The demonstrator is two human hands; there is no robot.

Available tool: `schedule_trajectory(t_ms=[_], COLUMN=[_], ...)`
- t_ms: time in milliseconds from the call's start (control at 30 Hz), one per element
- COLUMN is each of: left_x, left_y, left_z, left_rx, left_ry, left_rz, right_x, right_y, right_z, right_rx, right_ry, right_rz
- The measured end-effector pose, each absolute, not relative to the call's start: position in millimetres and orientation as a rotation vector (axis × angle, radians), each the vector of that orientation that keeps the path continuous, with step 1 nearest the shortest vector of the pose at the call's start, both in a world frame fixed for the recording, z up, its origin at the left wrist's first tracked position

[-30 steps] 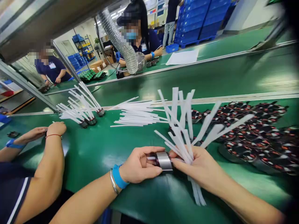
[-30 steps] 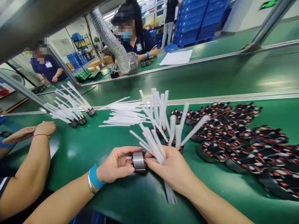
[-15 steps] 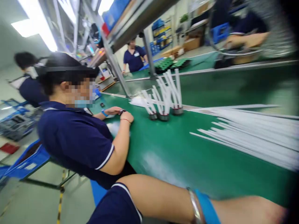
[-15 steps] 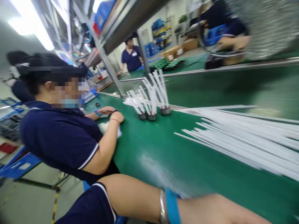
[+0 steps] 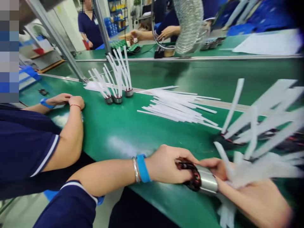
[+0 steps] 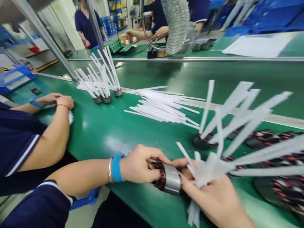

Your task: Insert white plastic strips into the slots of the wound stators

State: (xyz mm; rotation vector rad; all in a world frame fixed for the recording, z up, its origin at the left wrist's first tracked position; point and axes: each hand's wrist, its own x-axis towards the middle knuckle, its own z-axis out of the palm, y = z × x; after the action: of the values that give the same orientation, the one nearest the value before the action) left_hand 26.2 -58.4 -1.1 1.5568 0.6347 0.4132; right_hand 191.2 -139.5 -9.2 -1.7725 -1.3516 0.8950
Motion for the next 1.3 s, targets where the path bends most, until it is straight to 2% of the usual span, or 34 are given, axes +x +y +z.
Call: schedule_trajectory(t_ms=[200,367,500,567,700,900,1133,1300], left_x=[18,21,20,18,19,23,29,30], left_y=[-60,-56,-43,-36,-30,-38,-43,-46], left_z=[10,10,10,13,16,13,8,12], left_rx=[1.636,1.426,1.320,1.392,1.374,0.928,0.961,0.854], left_ry=[0.568,0.570,0.545,0.556,0.525,0.523,0.568,0.543], left_rz=[0.452,0.445,0.432,0.475,0.467,0.292,0.270,0.250], right_x=[202,200,209,211,208,213,202,194], right_y=[-144,-141,-148,-155,-163,-156,-153,-148], right_z=[8,12,16,19,31,44,27,20], right_rx=[-1.597,-1.663,-1.635,-1.657,-1.657,-1.573,-1.581,-1.481], right_ry=[-1.249,-1.154,-1.029,-0.969,-0.954,-1.329,-1.130,-1.155], right_rz=[1.053,1.086,0.751,0.688,0.951,0.928,0.902,1.069])
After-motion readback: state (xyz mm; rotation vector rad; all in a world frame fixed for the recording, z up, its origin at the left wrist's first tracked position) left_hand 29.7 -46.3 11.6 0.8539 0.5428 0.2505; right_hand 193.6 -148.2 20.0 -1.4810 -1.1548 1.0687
